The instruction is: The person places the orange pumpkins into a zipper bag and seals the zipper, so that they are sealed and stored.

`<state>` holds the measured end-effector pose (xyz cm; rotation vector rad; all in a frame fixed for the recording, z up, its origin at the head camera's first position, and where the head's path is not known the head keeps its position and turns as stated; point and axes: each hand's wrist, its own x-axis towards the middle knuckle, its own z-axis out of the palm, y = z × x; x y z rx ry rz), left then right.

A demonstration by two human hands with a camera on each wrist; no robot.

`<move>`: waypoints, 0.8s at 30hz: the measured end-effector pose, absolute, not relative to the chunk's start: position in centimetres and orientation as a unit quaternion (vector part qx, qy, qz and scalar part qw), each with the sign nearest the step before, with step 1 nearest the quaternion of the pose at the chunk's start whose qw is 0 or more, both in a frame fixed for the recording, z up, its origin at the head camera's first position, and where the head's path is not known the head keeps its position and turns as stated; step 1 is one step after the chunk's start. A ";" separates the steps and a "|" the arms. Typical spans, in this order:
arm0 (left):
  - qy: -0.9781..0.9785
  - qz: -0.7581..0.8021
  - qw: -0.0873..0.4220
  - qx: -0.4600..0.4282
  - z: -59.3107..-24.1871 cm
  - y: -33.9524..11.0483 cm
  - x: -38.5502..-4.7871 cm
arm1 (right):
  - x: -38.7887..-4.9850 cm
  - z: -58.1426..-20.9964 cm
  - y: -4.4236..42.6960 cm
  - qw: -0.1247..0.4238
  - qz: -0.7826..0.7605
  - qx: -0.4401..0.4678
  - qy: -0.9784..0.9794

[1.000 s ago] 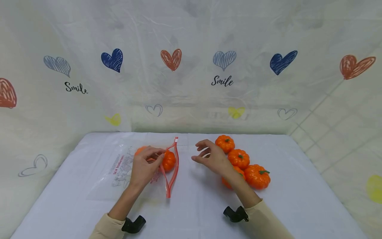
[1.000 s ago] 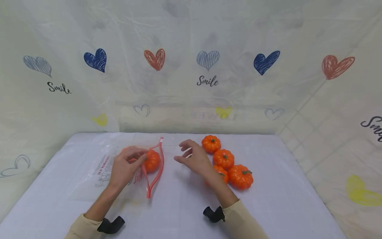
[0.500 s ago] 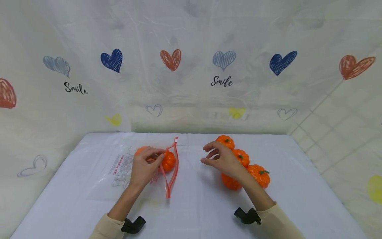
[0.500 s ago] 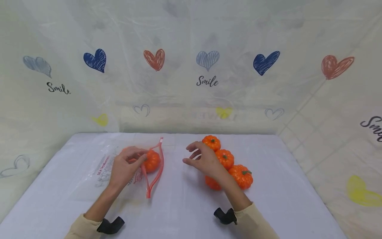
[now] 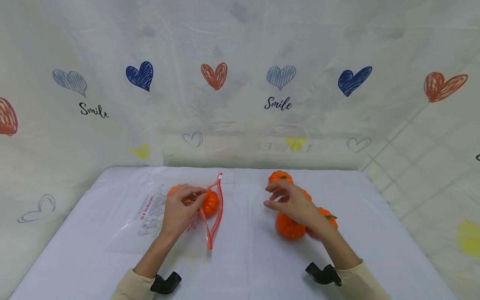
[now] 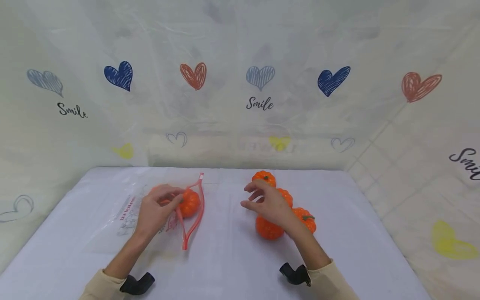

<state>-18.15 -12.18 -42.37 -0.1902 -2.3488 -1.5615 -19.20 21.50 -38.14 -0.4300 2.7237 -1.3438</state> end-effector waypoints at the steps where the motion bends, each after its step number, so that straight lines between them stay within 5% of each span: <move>1: -0.821 -0.545 0.156 -0.066 -42.4 -12.2 -18.2 | -19.1 -38.0 21.8 0.037 -0.437 -0.142 0.887; 24: -0.814 -0.555 0.157 -0.074 -42.7 -12.1 -18.3 | -18.6 -38.2 26.7 0.080 -0.398 -0.152 0.901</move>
